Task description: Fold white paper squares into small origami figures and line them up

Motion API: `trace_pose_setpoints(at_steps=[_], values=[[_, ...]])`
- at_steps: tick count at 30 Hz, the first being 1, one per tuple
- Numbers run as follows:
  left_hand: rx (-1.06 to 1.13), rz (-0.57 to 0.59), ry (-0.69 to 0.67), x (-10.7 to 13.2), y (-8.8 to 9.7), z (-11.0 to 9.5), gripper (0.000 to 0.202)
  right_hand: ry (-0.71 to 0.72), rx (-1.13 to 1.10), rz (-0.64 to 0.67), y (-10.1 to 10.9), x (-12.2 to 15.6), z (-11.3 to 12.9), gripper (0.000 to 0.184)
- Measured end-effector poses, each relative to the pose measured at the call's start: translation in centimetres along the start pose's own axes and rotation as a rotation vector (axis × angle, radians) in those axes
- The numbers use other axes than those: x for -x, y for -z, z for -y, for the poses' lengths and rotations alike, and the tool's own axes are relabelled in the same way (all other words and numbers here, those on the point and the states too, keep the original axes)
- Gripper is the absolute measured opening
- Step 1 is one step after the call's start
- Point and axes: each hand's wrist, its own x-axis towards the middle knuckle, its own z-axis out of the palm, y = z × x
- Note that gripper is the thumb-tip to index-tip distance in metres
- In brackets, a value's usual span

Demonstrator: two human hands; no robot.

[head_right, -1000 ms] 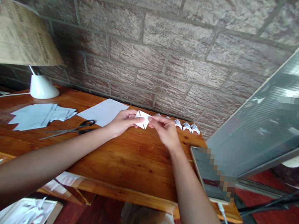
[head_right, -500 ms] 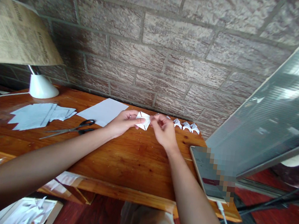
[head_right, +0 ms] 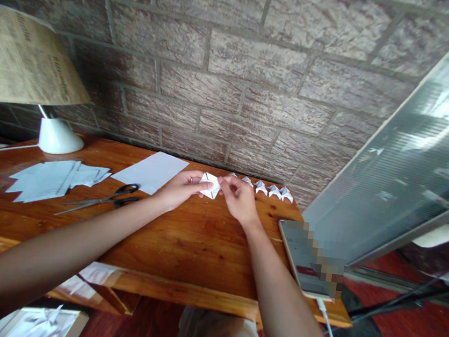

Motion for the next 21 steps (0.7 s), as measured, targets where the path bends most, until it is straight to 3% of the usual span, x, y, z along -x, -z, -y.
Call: trace_pose_setpoints(at_steps=[12,16,21], values=[[-0.029,-0.009,0.028,-0.7,0.8,1.7,0.038,0.044,-0.028,-0.031,-0.3,-0.1,-1.7,0.047],[0.029,0.016,0.09,-0.9,1.0,1.8,0.038,0.013,-0.122,-0.021,-0.1,-0.2,-1.8,0.045],[-0.009,0.01,0.058,-0.8,0.8,1.4,0.038,-0.025,-0.235,0.003,-0.5,-0.3,-2.3,0.045]])
